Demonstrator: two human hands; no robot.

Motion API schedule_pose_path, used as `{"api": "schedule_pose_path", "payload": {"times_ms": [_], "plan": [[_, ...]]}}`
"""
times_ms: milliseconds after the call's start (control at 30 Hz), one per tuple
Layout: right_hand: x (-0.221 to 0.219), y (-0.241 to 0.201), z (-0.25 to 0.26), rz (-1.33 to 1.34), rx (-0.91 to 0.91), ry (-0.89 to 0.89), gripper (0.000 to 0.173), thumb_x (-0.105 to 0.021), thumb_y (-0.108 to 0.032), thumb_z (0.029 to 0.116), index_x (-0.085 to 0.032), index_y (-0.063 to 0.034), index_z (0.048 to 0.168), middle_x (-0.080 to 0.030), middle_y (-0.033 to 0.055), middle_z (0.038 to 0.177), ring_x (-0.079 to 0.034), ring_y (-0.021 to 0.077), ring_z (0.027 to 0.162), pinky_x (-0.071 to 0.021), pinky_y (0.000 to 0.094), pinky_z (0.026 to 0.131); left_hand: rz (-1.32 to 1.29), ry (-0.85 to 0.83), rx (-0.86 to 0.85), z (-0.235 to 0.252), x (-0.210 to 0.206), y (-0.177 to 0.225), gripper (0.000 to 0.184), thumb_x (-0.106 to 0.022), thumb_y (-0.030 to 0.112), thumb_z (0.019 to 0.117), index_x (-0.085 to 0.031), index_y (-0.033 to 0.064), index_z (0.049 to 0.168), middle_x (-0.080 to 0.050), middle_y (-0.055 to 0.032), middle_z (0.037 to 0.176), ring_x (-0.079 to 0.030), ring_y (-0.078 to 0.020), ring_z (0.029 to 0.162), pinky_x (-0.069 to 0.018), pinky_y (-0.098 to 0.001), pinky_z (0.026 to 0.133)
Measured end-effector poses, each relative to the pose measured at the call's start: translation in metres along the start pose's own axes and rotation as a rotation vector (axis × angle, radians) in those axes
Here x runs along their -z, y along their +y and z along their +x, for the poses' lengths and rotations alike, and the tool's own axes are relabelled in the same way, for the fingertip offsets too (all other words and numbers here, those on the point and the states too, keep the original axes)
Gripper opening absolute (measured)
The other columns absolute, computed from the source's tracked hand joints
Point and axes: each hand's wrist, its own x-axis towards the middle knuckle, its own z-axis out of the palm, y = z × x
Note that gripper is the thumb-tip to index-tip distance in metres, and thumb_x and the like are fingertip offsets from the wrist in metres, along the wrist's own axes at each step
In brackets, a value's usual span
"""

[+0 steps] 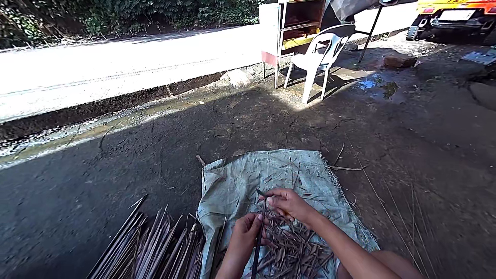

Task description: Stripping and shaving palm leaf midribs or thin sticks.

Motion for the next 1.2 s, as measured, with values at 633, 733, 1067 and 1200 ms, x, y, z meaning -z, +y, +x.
{"api": "schedule_pose_path", "payload": {"times_ms": [633,733,1067,1200], "plan": [[0.0,0.001,0.016,0.279,0.12,0.595,0.023,-0.052,-0.008,0.1067,-0.057,0.0045,0.126,-0.059,0.0,0.074,-0.038,-0.0001,0.044,-0.0335,0.0159,0.042,0.596,0.024,-0.189,-0.003,-0.008,-0.003,0.021,-0.057,0.015,0.1043,-0.071,-0.0015,0.102,-0.068,-0.0049,0.073,-0.063,-0.0089,0.063,-0.0538,-0.0268,0.067],[0.0,-0.001,0.017,0.372,0.004,0.538,0.015,-0.053,-0.015,0.108,-0.057,-0.0002,0.106,-0.062,0.0003,0.07,-0.039,-0.0008,0.041,-0.0334,0.0144,0.04,0.605,0.013,-0.195,-0.003,-0.009,-0.003,0.022,-0.058,0.015,0.1039,-0.072,-0.0021,0.102,-0.069,-0.0059,0.073,-0.064,-0.0099,0.062,-0.0542,-0.0276,0.067],[0.002,-0.001,0.014,0.368,0.145,0.386,0.014,-0.051,0.0,0.1045,-0.06,-0.0008,0.094,-0.06,-0.0029,0.064,-0.043,-0.0024,0.044,-0.0349,0.0127,0.042,0.429,0.046,-0.153,0.003,-0.002,-0.005,0.022,-0.052,0.011,0.1064,-0.07,-0.0009,0.103,-0.067,0.0008,0.071,-0.062,-0.0043,0.06,-0.0544,-0.023,0.065],[0.001,0.008,0.004,0.206,0.145,-0.129,0.008,-0.055,-0.009,0.0971,-0.061,-0.0119,0.092,-0.058,-0.0119,0.064,-0.047,-0.0054,0.05,-0.0389,0.0124,0.048,0.08,0.125,-0.076,0.009,0.001,-0.003,0.024,-0.044,0.008,0.1093,-0.064,-0.0027,0.101,-0.06,0.0009,0.068,-0.065,-0.0089,0.061,-0.062,-0.0297,0.069]]}}
